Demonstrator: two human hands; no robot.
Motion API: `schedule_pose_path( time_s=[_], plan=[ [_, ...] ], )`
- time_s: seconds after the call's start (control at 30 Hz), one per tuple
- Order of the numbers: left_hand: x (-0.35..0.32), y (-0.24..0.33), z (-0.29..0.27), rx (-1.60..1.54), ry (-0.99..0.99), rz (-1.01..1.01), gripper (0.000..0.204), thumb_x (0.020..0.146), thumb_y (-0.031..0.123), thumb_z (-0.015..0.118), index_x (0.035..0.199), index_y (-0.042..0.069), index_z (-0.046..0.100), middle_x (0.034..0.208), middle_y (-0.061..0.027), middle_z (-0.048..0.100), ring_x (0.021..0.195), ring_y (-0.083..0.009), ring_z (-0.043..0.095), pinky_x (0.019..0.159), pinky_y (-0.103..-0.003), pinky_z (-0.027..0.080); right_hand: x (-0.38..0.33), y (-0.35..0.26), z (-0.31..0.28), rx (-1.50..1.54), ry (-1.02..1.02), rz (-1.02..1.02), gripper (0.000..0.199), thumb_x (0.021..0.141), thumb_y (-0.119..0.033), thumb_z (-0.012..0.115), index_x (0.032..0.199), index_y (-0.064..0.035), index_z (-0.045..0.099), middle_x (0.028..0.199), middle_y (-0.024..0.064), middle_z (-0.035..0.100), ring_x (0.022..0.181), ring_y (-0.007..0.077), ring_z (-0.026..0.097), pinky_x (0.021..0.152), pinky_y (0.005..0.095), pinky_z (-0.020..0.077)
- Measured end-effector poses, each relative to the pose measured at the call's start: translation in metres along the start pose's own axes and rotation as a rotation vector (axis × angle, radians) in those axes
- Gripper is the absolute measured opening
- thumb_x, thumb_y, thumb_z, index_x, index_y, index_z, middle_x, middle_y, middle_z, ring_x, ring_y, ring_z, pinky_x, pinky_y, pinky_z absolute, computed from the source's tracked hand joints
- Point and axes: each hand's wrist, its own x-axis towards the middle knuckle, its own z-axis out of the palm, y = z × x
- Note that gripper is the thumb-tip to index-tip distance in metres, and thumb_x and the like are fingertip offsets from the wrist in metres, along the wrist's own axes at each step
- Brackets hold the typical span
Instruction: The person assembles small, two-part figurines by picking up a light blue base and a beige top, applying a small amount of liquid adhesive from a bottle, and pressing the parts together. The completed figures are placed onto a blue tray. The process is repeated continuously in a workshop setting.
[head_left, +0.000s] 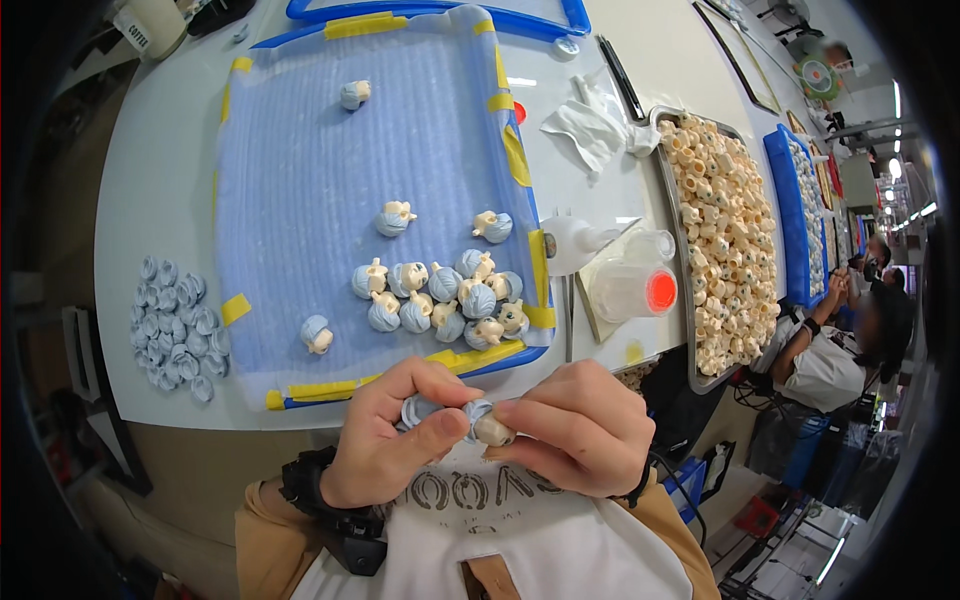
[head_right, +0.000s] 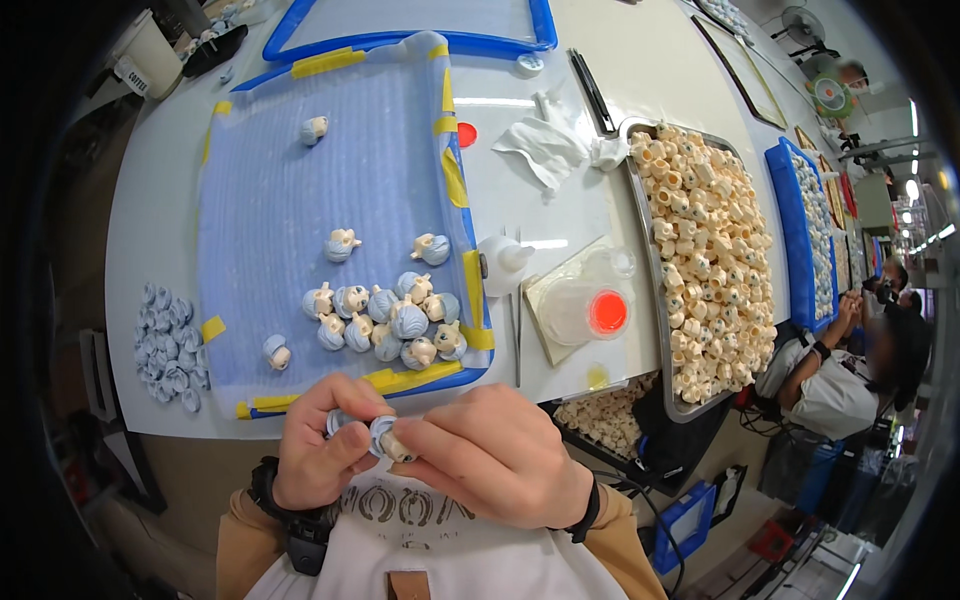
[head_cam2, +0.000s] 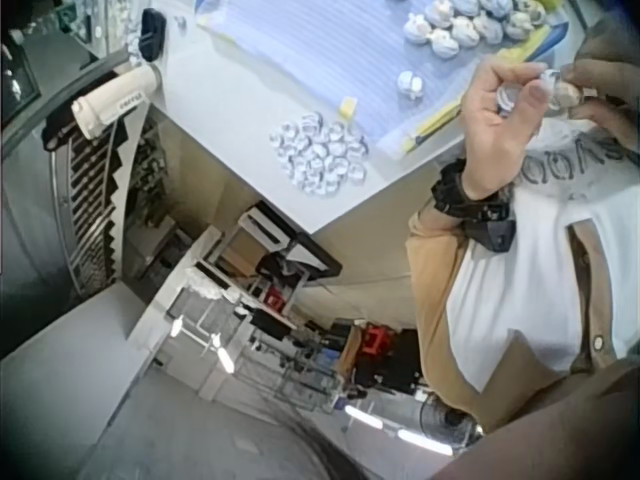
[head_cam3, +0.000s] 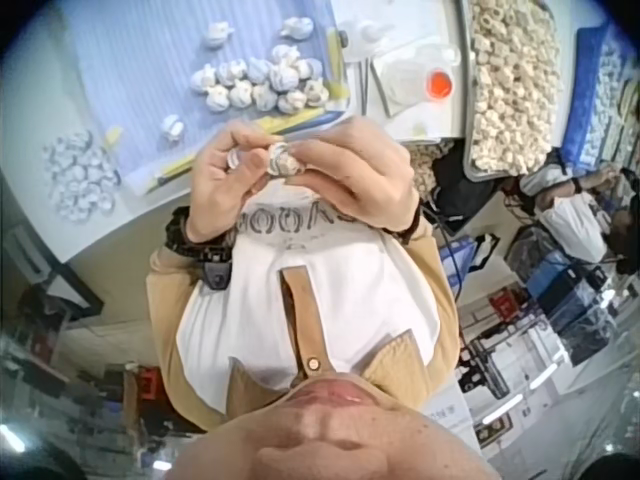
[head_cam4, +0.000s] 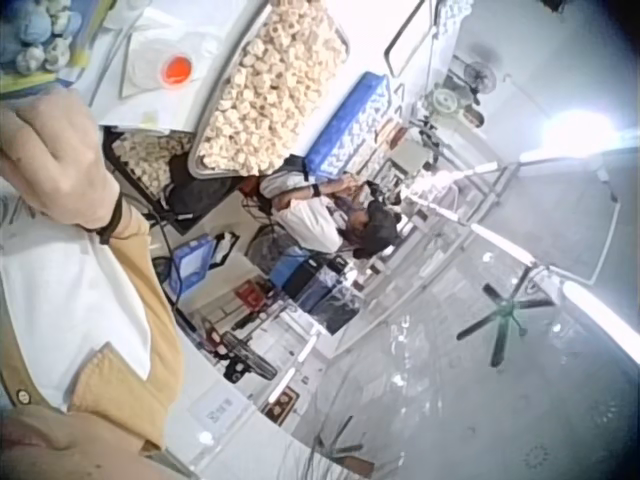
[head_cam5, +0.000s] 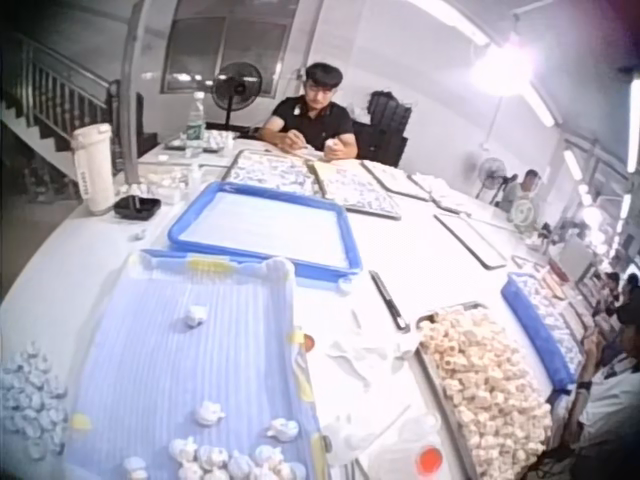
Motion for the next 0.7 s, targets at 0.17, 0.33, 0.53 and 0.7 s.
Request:
schedule_pose_path(
  time_s=[0.17,0.33,0.53,0.7],
  plan=[
    [-0.001,-0.003,-0.003,0.029,0.0,-0.003,0.026,0.088,0.021,0.056,0.104,0.001,0.048,0.078,0.0002,0.05,0.056,-0.0016,0.04,0.048,-0.017,0.033,0.0,-0.003,0.003,-0.151,-0.059,-0.03,0.035,0.061,-0.016,0.075,0.09,0.0002,0.063,0.077,0.0063,0.06,0.062,0.0187,0.055,0.052,0.0284,0.0413],
    [0.0,0.007,0.007,0.008,0.004,-0.062,0.038,0.092,0.022,0.047,0.121,0.003,0.034,0.077,0.0006,0.051,0.053,-0.0019,0.039,0.047,-0.016,0.033,0.008,-0.002,0.012,-0.111,-0.002,0.02,0.037,0.067,-0.025,0.07,0.094,-0.0017,0.06,0.081,0.0061,0.058,0.067,0.019,0.053,0.057,0.03,0.0392],
    [0.0,0.014,0.008,0.079,-0.006,-0.145,0.043,0.094,0.023,0.039,0.129,0.002,0.025,0.078,-0.0004,0.052,0.052,-0.0019,0.039,0.046,-0.015,0.032,0.007,0.001,0.025,-0.225,-0.028,0.026,0.034,0.07,-0.036,0.066,0.082,-0.0049,0.058,0.073,0.0038,0.053,0.063,0.0198,0.051,0.059,0.0306,0.0383],
    [-0.013,0.011,-0.007,0.227,0.095,-0.019,0.044,0.095,0.029,0.036,0.127,0.001,0.029,0.066,0.0002,0.047,0.046,-0.0029,0.036,0.041,-0.016,0.028,0.014,0.012,0.04,-0.22,-0.026,0.075,0.03,0.071,-0.033,0.064,0.08,-0.0059,0.055,0.074,0.0042,0.047,0.067,0.0202,0.047,0.061,0.0302,0.0352]
  ],
)
